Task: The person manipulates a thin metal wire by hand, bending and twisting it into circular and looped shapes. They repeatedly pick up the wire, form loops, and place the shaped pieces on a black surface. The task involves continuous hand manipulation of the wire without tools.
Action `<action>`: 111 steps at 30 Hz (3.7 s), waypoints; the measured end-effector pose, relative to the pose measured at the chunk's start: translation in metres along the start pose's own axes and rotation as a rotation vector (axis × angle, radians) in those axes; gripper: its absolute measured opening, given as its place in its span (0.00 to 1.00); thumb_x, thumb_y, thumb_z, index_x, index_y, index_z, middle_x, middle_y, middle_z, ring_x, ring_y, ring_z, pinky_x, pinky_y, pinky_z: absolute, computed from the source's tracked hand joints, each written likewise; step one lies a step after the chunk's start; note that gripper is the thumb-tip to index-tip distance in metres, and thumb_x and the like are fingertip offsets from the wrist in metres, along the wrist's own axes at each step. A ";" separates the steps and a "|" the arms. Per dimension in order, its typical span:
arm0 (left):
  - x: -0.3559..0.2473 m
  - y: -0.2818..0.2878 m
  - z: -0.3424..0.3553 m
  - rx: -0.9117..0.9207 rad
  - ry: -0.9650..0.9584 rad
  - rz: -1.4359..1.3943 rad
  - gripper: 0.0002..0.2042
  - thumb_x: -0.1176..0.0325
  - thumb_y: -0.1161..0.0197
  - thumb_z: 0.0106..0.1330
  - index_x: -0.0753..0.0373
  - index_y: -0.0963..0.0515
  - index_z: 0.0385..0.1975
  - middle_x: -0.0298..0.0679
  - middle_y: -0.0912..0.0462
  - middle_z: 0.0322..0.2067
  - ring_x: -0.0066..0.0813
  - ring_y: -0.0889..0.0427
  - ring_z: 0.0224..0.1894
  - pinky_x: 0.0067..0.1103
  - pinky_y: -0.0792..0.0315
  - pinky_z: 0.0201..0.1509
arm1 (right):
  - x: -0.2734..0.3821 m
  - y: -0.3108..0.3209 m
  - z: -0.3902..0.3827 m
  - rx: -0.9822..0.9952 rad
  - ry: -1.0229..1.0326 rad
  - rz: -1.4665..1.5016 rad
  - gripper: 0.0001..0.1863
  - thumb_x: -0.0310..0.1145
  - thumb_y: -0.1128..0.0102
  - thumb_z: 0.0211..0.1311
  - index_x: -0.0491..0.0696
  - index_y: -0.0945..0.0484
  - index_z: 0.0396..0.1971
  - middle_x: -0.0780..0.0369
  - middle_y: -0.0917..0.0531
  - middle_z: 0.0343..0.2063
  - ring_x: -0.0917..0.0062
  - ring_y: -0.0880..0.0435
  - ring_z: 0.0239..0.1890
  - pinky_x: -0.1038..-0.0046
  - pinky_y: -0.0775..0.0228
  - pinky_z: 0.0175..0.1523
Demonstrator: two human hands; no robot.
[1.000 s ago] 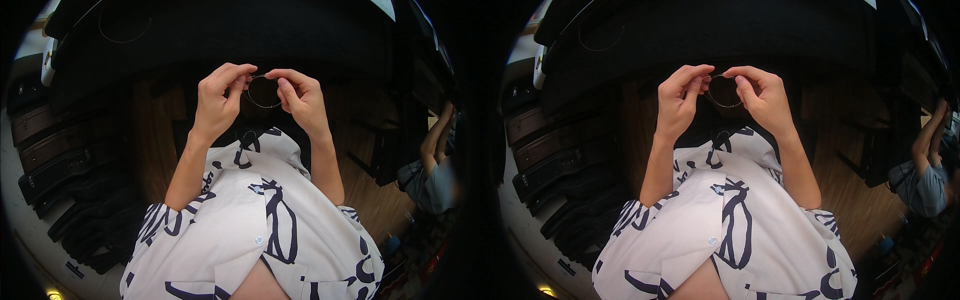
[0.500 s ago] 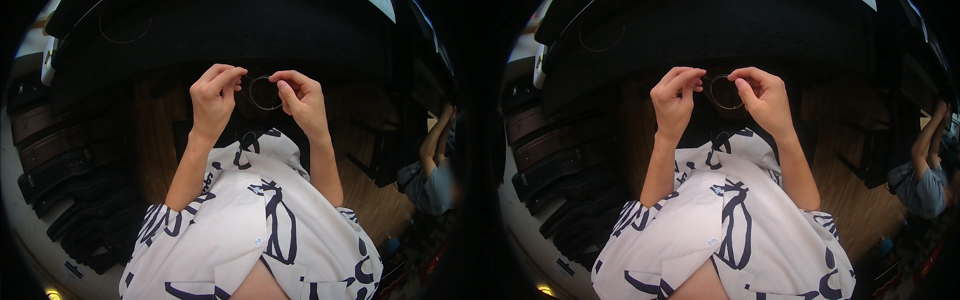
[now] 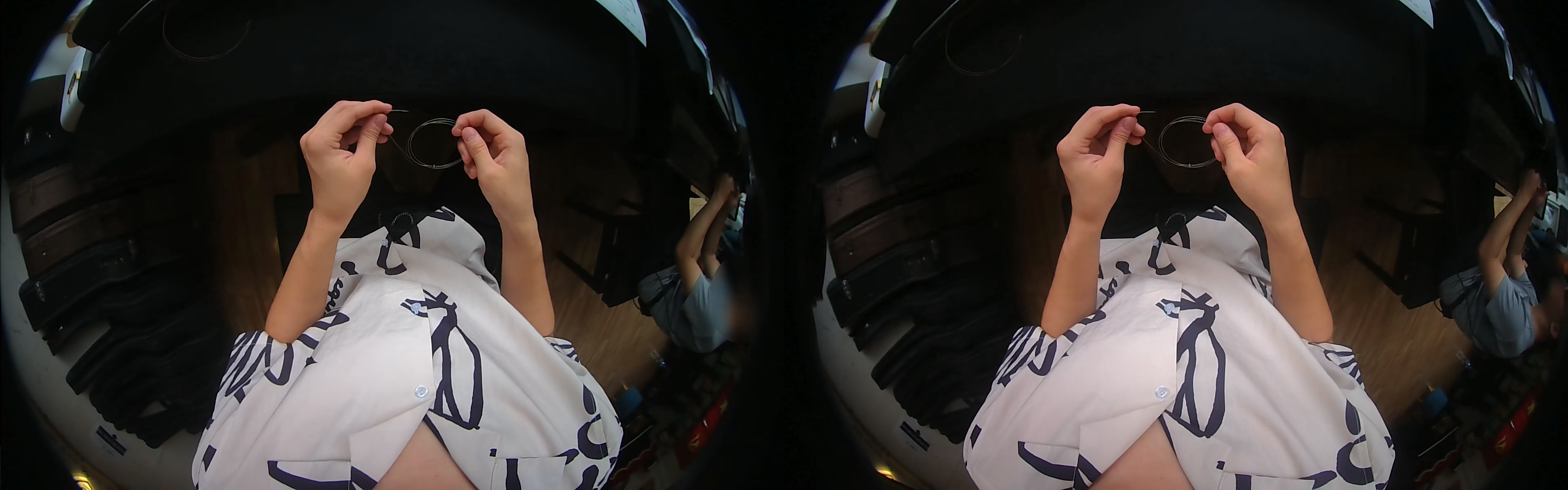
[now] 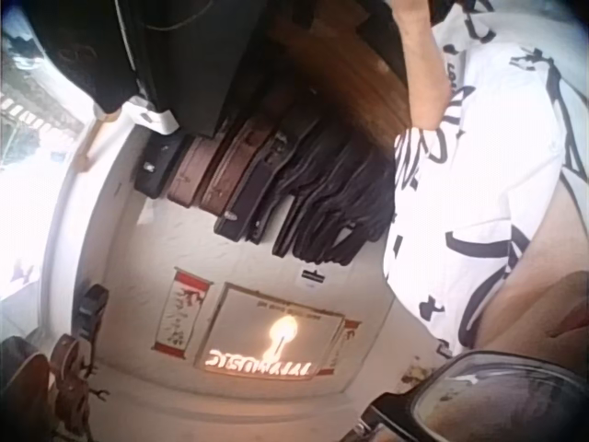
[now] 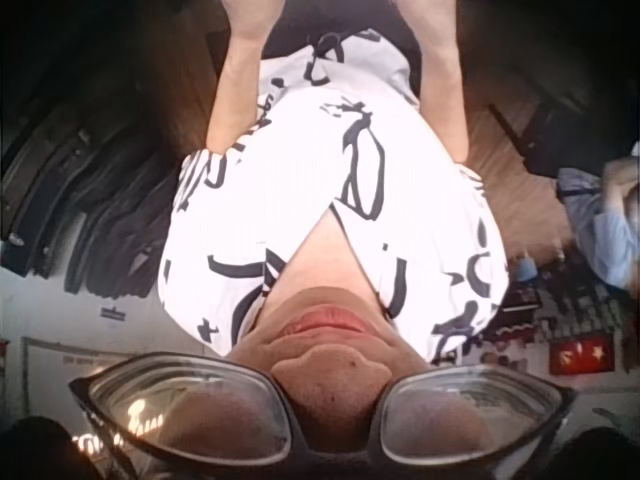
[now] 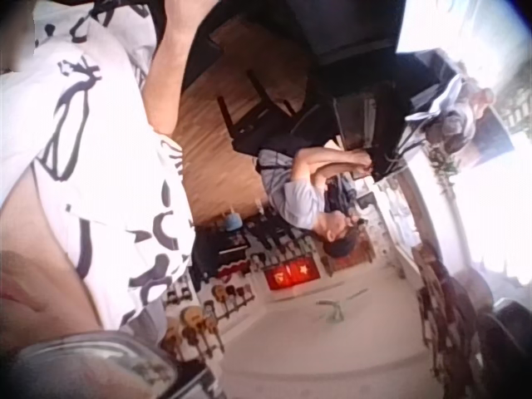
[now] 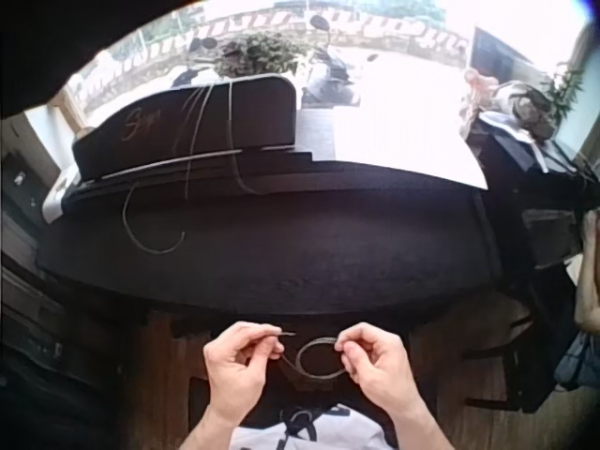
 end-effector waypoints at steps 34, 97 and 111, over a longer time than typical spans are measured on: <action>0.007 -0.001 -0.006 0.368 0.435 -0.456 0.08 0.71 0.33 0.68 0.66 0.15 0.42 0.39 0.13 0.31 0.20 0.17 0.28 0.13 0.27 0.30 | -0.007 0.001 -0.004 0.054 0.000 0.206 0.06 0.27 0.48 0.74 0.41 0.23 0.38 0.61 0.16 0.22 0.89 0.24 0.17 0.87 0.33 0.23; -0.007 0.021 -0.012 0.093 0.022 0.300 0.10 0.69 0.37 0.70 0.65 0.18 0.47 0.41 0.16 0.43 0.31 0.16 0.45 0.22 0.23 0.47 | 0.006 0.001 -0.004 0.020 0.296 0.206 0.05 0.27 0.44 0.73 0.42 0.21 0.38 0.63 0.17 0.32 0.80 0.18 0.36 0.78 0.25 0.46; -0.026 0.033 -0.021 0.133 0.056 -0.214 0.10 0.66 0.34 0.70 0.64 0.17 0.44 0.36 0.15 0.32 0.19 0.16 0.31 0.12 0.27 0.31 | 0.025 -0.031 0.006 0.051 0.267 0.141 0.07 0.29 0.45 0.74 0.42 0.22 0.39 0.62 0.18 0.30 0.81 0.18 0.30 0.79 0.26 0.38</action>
Point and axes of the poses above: each hand's wrist, its own z-axis towards the middle knuckle, its own y-axis out of the back of the hand, x = y × z, the point moved 2 cm from there along z, towards the middle knuckle
